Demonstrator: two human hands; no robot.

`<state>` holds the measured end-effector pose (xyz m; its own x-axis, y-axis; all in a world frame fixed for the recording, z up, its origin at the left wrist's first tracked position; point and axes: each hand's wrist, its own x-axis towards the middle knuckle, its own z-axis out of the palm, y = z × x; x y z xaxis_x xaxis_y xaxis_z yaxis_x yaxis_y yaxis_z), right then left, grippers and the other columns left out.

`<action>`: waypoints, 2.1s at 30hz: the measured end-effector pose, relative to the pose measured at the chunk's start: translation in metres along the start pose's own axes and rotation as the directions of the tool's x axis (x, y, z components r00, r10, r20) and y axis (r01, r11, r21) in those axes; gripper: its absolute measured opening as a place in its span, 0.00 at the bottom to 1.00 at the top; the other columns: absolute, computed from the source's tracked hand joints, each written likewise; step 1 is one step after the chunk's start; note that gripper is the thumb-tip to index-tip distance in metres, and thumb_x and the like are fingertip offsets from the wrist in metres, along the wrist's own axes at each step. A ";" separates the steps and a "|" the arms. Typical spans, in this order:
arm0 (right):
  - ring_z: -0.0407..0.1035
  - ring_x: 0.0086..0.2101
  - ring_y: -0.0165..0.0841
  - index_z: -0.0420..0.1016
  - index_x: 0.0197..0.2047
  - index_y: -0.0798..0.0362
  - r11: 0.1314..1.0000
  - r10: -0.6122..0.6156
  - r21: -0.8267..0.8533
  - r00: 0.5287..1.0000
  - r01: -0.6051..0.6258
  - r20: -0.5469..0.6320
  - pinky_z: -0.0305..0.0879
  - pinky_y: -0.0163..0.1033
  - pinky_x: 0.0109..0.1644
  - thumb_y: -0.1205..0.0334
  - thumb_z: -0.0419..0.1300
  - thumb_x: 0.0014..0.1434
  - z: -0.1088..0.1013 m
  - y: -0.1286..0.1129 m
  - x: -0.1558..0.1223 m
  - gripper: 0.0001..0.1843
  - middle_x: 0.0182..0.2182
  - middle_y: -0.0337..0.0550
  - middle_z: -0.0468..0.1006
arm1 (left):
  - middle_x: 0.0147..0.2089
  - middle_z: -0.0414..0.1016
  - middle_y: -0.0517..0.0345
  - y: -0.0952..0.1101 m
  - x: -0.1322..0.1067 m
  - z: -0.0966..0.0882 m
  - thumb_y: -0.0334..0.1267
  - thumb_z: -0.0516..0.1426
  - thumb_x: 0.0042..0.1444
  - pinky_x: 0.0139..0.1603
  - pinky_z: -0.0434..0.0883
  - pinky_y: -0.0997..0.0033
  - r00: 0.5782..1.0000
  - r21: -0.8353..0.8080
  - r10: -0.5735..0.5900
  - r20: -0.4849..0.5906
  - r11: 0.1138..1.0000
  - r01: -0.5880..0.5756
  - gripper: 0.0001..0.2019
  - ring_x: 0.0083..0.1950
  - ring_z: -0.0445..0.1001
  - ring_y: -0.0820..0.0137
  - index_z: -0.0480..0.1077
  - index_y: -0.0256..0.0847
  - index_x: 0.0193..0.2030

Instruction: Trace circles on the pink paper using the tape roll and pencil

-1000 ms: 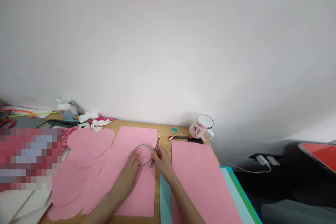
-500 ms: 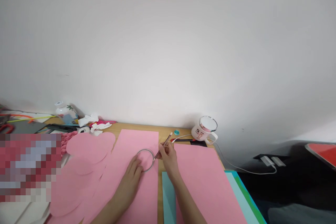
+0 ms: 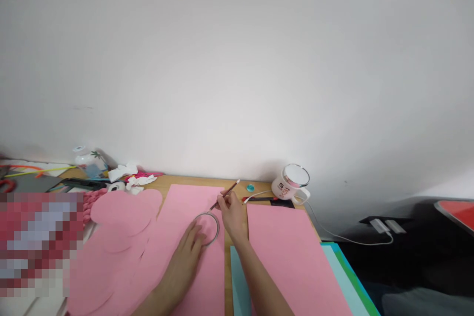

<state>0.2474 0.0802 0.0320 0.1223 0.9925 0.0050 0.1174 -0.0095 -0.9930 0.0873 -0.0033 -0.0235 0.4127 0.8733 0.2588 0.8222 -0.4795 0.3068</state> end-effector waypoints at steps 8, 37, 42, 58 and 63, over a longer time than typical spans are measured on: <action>0.73 0.33 0.37 0.65 0.41 0.49 0.997 -0.035 -0.069 0.998 0.038 0.049 0.69 0.40 0.38 0.55 0.53 0.57 0.024 0.005 0.014 0.10 0.30 0.41 0.76 | 0.61 0.64 0.37 0.019 0.035 -0.028 0.21 0.49 0.55 0.61 0.63 0.49 0.985 0.191 0.130 0.118 0.970 -0.151 0.22 0.64 0.60 0.52 0.64 0.33 0.57; 0.74 0.32 0.35 0.67 0.42 0.52 0.920 -0.038 -0.384 0.994 0.077 0.107 0.65 0.37 0.36 0.64 0.50 0.58 0.012 -0.010 0.018 0.09 0.31 0.42 0.78 | 0.61 0.63 0.39 0.023 0.046 -0.040 0.30 0.50 0.57 0.56 0.64 0.48 0.957 0.365 0.158 0.243 0.899 -0.241 0.21 0.59 0.63 0.50 0.64 0.35 0.58; 0.75 0.31 0.37 0.67 0.41 0.52 0.915 -0.040 -0.401 0.999 0.047 0.026 0.66 0.38 0.36 0.61 0.52 0.58 -0.005 0.005 0.014 0.08 0.29 0.42 0.78 | 0.61 0.63 0.36 0.022 0.050 -0.044 0.27 0.49 0.58 0.57 0.63 0.48 0.924 0.313 0.163 0.347 0.908 -0.278 0.22 0.60 0.62 0.49 0.62 0.33 0.60; 0.72 0.25 0.35 0.66 0.28 0.51 0.998 -0.035 -0.067 0.971 0.019 -0.237 0.67 0.36 0.29 0.46 0.60 0.53 -0.034 0.011 -0.051 0.17 0.22 0.40 0.74 | 0.58 0.65 0.47 0.024 0.072 -0.077 0.24 0.51 0.51 0.45 0.67 0.60 0.838 0.182 0.113 0.534 0.952 -0.245 0.20 0.51 0.64 0.55 0.67 0.39 0.51; 0.73 0.28 0.35 0.74 0.31 0.53 1.000 -0.009 -0.023 0.986 0.006 -0.168 0.68 0.35 0.32 0.46 0.59 0.54 -0.037 0.005 -0.075 0.17 0.23 0.42 0.76 | 0.57 0.65 0.49 0.024 0.079 -0.087 0.22 0.54 0.45 0.44 0.67 0.60 0.800 0.161 0.088 0.594 0.961 -0.225 0.28 0.49 0.64 0.56 0.64 0.42 0.55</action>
<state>0.2756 0.0008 0.0313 0.2847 0.9580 0.0338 0.1403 -0.0067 -0.9901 0.1057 0.0466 0.0842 0.6352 0.7076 -0.3096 0.7603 -0.6434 0.0892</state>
